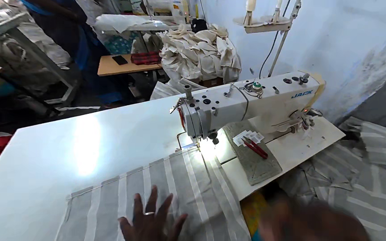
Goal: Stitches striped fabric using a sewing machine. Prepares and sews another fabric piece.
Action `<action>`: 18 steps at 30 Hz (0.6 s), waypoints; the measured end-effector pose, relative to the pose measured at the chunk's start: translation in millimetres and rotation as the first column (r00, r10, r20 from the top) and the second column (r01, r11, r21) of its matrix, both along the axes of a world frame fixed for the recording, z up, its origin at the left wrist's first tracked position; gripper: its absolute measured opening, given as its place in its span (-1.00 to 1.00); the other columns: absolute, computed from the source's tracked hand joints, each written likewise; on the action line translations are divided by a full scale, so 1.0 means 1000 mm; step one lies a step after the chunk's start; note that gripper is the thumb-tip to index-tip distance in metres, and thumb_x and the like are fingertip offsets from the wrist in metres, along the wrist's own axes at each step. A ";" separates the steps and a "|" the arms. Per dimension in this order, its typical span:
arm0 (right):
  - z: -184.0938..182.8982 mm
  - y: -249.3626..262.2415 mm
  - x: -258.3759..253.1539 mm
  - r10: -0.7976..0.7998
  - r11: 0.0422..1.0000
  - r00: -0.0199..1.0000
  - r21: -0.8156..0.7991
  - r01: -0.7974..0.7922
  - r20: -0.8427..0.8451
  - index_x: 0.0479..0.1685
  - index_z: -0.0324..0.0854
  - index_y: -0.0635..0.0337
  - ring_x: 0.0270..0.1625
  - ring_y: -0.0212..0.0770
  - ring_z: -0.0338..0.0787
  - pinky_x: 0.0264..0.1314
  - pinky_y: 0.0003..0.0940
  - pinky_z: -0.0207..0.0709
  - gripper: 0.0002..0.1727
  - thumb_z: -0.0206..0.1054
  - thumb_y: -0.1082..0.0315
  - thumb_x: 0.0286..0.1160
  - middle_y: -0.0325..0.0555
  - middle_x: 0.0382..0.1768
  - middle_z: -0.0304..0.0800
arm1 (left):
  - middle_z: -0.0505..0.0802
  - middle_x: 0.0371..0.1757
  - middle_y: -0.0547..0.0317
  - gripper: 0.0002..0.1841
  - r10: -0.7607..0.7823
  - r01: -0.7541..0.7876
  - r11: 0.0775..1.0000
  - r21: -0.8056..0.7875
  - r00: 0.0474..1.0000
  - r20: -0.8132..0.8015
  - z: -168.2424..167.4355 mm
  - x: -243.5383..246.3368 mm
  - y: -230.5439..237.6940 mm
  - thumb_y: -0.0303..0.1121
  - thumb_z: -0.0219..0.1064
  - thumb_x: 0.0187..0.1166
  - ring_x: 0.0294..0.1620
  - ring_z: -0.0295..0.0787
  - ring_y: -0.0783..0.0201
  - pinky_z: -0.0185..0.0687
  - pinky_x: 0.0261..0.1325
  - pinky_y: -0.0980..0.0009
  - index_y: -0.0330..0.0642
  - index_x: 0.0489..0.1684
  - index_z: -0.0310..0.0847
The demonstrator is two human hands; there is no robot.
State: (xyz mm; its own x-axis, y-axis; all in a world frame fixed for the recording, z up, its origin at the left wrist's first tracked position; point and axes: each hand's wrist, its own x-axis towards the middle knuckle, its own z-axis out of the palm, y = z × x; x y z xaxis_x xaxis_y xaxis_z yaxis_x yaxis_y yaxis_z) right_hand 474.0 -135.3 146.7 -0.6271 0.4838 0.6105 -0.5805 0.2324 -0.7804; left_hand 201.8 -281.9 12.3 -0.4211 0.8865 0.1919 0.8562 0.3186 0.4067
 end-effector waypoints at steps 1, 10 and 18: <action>-0.024 0.040 -0.002 -0.329 0.938 0.933 0.169 0.304 0.148 0.10 0.75 0.00 0.10 -0.35 0.87 0.20 -0.37 0.78 -0.71 0.17 0.10 0.79 -0.28 0.03 0.91 | 0.33 0.77 -0.43 -0.25 -0.031 0.031 1.000 -0.006 1.000 0.006 0.000 0.009 0.002 0.33 0.25 0.53 0.78 -0.09 -0.70 -0.43 0.54 -0.78 -0.10 0.48 0.67; -0.152 0.198 -0.025 -0.857 0.409 -0.111 0.795 0.448 0.504 0.37 0.74 0.09 0.21 0.25 0.80 0.11 0.28 0.67 -0.62 0.40 0.27 0.61 0.15 0.12 0.86 | 0.33 0.80 -0.31 -0.27 -0.141 0.139 0.986 -0.095 0.990 -0.023 -0.008 0.042 0.017 0.38 0.21 0.53 0.80 -0.08 -0.63 -0.39 0.56 -0.73 0.02 0.45 0.71; -0.105 0.084 -0.034 -0.975 0.222 0.161 0.736 0.639 0.154 0.54 0.58 0.23 -0.13 -0.04 0.92 -0.15 -0.04 0.80 -0.48 0.38 0.31 0.58 -0.03 -0.05 0.94 | 0.86 0.13 -0.12 -0.66 -0.318 0.134 0.914 0.384 0.823 0.470 0.028 0.059 0.033 -0.25 0.34 0.68 0.12 0.84 0.21 0.79 0.22 0.28 -0.36 0.16 0.80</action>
